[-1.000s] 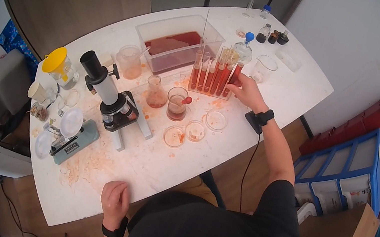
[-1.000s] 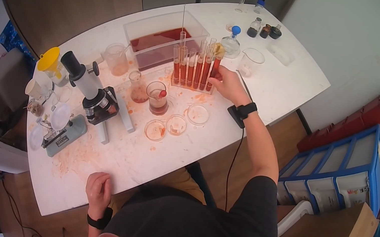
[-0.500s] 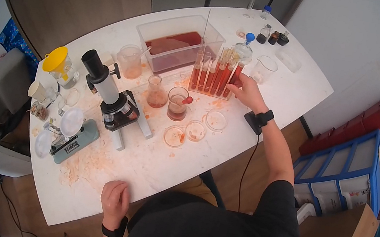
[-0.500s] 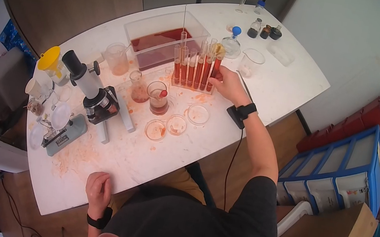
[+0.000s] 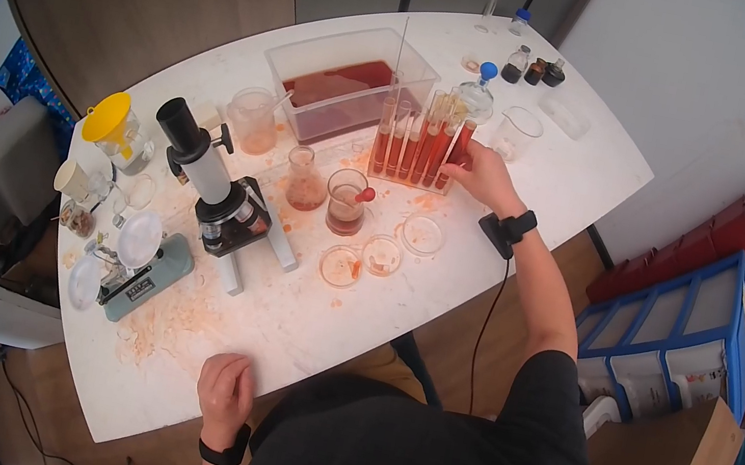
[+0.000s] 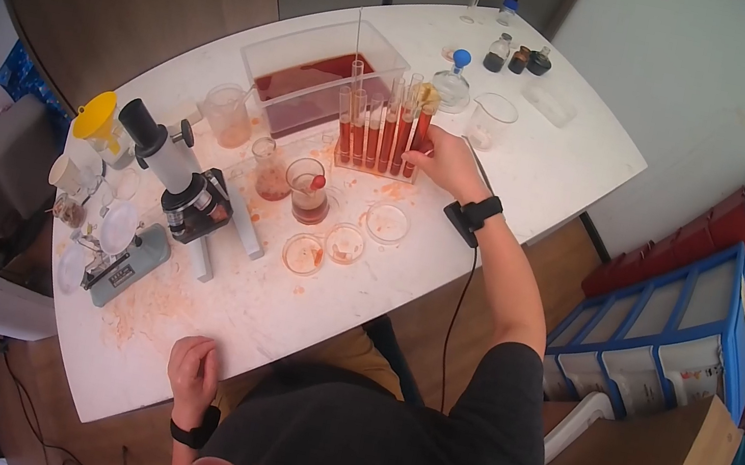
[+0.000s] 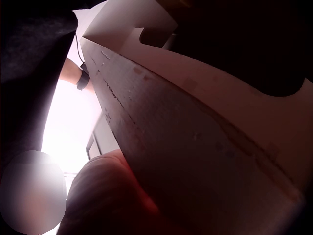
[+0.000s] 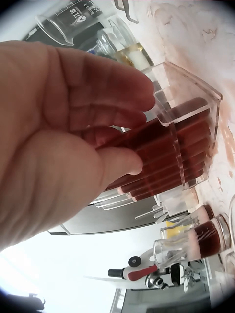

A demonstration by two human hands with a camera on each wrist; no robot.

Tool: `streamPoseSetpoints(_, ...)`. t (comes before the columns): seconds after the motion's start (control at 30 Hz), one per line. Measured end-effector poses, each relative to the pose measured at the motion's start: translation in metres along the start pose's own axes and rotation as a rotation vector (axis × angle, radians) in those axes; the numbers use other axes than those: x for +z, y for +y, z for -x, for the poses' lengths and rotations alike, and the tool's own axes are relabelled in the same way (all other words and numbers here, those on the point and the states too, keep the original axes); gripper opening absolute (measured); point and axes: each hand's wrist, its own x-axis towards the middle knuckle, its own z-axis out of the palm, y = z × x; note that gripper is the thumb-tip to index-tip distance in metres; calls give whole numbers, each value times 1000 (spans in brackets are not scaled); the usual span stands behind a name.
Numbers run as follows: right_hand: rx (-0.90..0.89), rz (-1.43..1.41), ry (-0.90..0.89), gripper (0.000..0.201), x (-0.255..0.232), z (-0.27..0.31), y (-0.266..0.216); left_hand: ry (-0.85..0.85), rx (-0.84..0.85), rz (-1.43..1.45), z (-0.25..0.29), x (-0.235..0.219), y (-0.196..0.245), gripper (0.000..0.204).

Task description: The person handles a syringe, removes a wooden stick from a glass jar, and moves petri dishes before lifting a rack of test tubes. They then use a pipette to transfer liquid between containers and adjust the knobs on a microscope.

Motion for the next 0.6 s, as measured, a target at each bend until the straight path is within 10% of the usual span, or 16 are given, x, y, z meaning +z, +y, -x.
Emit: streamPoseSetpoints(0.6,-83,-210,183,27,-10,0,-11,2,11,-3,-1,0,1,21)
